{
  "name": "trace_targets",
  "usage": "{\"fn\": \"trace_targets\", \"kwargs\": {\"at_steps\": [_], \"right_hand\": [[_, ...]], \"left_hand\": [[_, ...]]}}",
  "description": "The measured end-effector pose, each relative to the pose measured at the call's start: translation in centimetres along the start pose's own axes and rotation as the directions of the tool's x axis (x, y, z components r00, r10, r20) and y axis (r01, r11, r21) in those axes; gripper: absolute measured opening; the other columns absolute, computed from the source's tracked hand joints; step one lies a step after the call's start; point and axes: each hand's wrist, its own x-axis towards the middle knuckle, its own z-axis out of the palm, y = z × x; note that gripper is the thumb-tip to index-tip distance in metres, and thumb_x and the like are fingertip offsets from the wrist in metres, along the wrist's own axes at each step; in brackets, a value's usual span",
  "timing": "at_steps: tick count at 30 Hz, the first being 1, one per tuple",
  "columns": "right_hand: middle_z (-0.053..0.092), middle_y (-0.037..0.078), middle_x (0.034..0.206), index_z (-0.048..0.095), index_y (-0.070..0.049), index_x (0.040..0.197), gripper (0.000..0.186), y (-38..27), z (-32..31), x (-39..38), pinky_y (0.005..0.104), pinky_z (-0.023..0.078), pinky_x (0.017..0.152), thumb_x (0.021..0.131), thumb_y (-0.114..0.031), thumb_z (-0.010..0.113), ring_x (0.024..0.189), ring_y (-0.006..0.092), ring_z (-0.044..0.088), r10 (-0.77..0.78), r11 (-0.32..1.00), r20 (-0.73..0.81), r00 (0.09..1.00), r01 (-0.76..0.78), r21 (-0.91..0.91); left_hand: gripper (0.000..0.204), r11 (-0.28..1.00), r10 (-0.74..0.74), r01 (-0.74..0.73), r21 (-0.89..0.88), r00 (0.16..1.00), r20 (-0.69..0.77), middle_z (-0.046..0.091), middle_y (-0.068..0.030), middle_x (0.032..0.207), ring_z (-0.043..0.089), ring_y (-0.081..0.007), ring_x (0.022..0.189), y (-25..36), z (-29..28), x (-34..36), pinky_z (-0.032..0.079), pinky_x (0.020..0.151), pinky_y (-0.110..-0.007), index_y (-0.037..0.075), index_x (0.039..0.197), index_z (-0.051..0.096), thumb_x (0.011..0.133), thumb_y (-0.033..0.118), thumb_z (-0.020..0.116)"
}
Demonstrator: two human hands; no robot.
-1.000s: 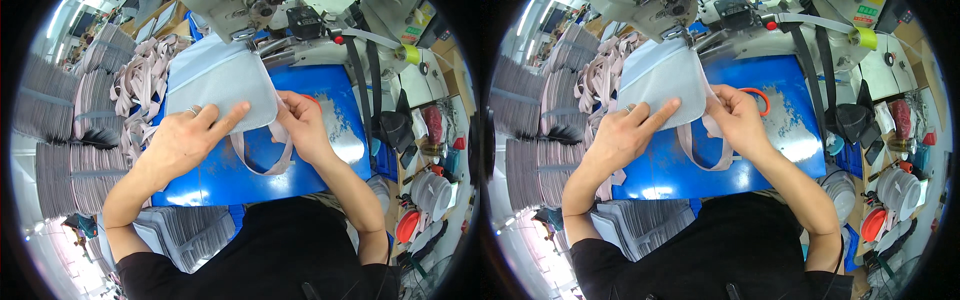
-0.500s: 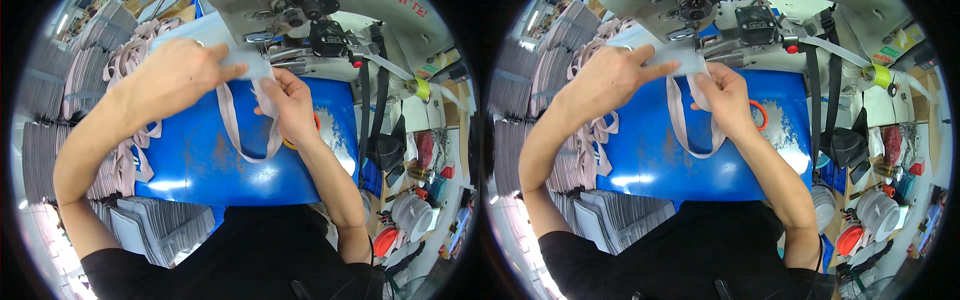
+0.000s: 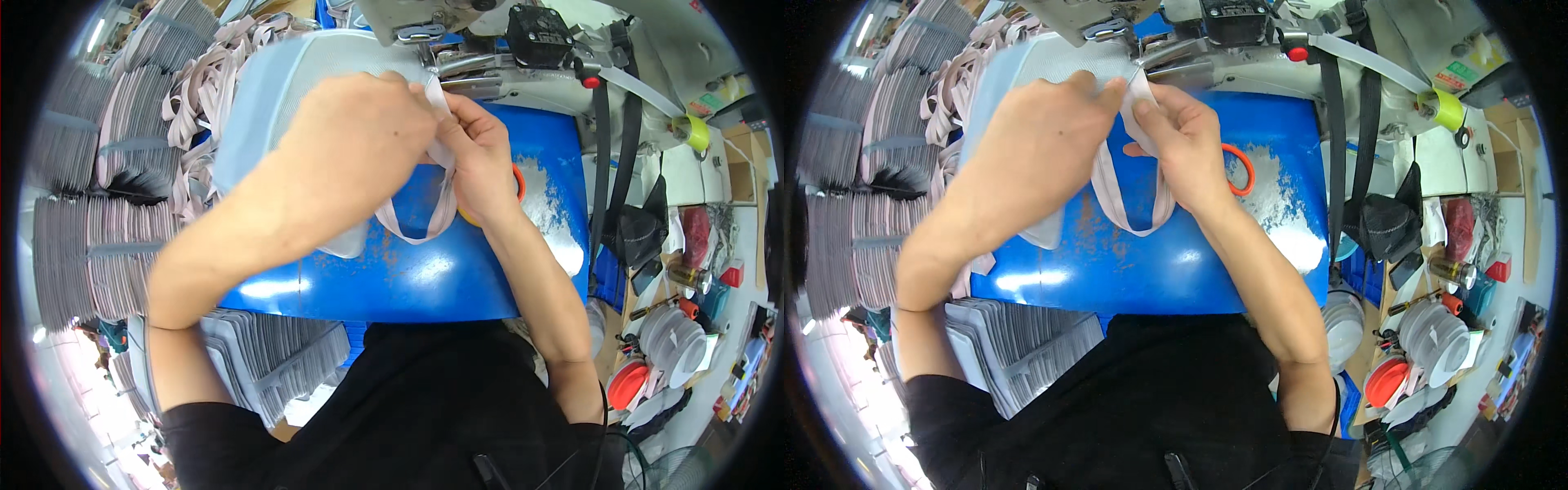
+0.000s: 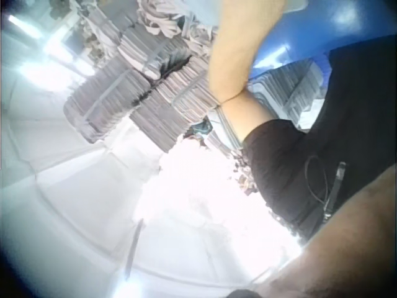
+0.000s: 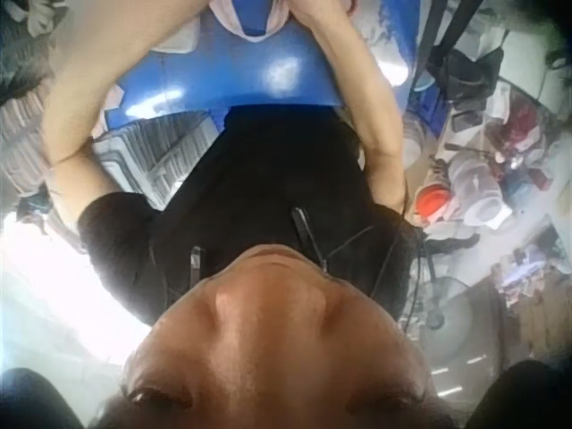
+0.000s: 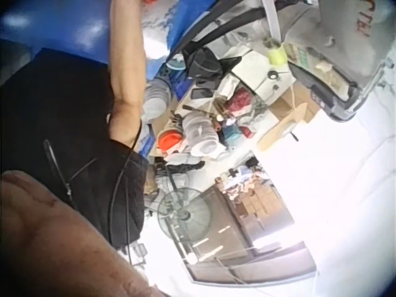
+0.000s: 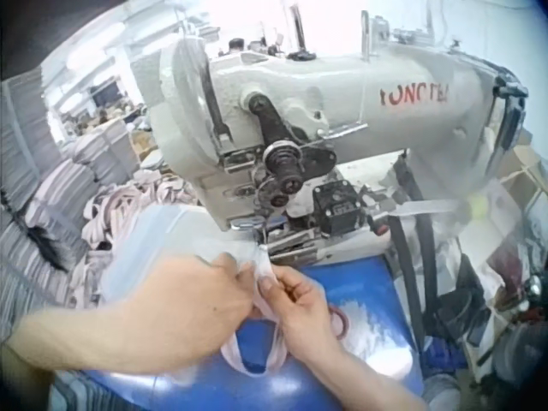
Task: The person assembles light blue fabric face masks at a sewing station. They fold the mask material, insert a pink elastic strap, and sew the edges using a sewing machine. The person uses scissors to trim excess threads and repeatedly inspects the finished masks before stacking them.
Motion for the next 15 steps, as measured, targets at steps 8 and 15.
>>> {"fn": "trace_targets", "kwargs": {"at_steps": [8, 15], "right_hand": [[0.072, 0.006, 0.1, 0.075, 0.001, 0.107, 0.022, 1.8, -1.9, -2.5, 0.0292, 0.053, 0.081, 0.092, 0.003, 0.059, 0.091, 0.0158, 0.066, -0.225, 0.929, -0.063, 0.972, 0.194, -0.313], [0.07, 0.009, 0.091, 0.071, 0.003, 0.097, 0.029, 2.3, -3.5, -6.6, 0.0314, 0.053, 0.073, 0.081, 0.014, 0.049, 0.083, 0.0173, 0.066, -0.152, 0.872, -0.019, 0.988, 0.125, -0.474]], "left_hand": [[0.041, 0.794, -0.456, 0.367, -0.485, 0.887, -0.075, 0.072, -0.0183, 0.098, 0.073, -0.0344, 0.084, 3.1, 3.9, 1.6, 0.057, 0.071, -0.043, -0.004, 0.121, 0.067, 0.082, 0.011, 0.071], [0.078, 0.85, -0.301, 0.085, -0.52, 0.889, -0.345, 0.063, -0.0181, 0.132, 0.062, -0.0381, 0.116, 6.1, 7.7, -7.4, 0.052, 0.095, -0.046, 0.006, 0.135, 0.066, 0.066, 0.028, 0.094]]}}
